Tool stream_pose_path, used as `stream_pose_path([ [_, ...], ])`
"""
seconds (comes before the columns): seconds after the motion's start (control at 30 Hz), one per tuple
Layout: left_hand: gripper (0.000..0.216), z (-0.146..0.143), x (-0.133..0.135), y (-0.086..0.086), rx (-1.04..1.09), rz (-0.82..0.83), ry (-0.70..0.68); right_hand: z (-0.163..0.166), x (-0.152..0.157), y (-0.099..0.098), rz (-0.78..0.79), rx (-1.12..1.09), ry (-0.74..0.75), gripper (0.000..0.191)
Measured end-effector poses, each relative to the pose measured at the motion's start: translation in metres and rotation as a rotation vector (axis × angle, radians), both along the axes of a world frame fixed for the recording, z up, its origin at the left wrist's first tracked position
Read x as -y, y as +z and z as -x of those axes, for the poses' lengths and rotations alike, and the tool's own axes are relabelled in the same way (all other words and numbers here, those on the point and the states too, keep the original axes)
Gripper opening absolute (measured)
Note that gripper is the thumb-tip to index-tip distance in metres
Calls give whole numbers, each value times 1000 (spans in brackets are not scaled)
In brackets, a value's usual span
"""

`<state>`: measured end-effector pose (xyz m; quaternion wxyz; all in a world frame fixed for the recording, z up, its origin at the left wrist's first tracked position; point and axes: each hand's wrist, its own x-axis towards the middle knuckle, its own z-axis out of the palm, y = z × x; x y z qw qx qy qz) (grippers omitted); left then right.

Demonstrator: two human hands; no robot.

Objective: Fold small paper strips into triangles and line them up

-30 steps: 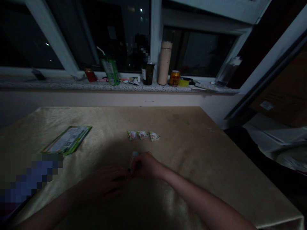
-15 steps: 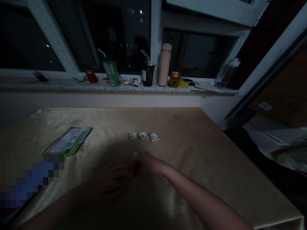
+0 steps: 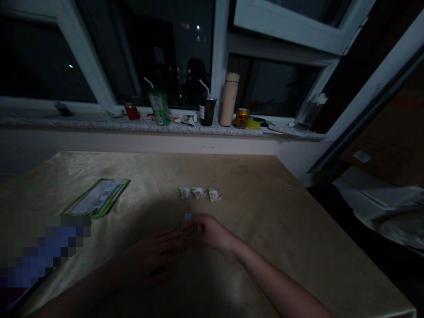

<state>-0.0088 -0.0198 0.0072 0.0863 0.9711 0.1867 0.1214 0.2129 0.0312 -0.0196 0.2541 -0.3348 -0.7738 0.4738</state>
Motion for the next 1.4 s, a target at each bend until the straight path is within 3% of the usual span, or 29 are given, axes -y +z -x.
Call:
stream_pose_path([
  [0.1, 52, 2, -2, -1, -78, 7, 3, -8, 8, -2, -230, -104, -205, 15],
  [0.2, 59, 2, -2, -5, -114, 14, 38, -11, 12, -3, -391, -7, -278, 17],
  [0.4, 62, 3, -1, -5, -41, 41, 66, -8, 19, -5, -595, 254, -155, 34],
  [0.63, 47, 22, -19, -17, 38, -31, 350, -6, 16, -8, -611, 287, -139, 31],
  [0.77, 38, 22, -25, -20, -24, 3, 324, -4, 11, -13, -531, 209, -139, 19],
  [0.9, 26, 12, -22, -17, -51, -97, 302, -7, 13, -6, -529, 184, -150, 6],
  [1.07, 16, 6, -17, -17, -100, -293, 279, -16, 21, 9, -548, 294, -173, 40],
  [1.13, 14, 7, -16, -20, -111, -329, 279, -18, 22, 10, -573, 328, -130, 45],
  [1.4, 19, 11, -10, -23, -193, -324, 285, -17, 21, 5, -682, 363, -37, 14],
])
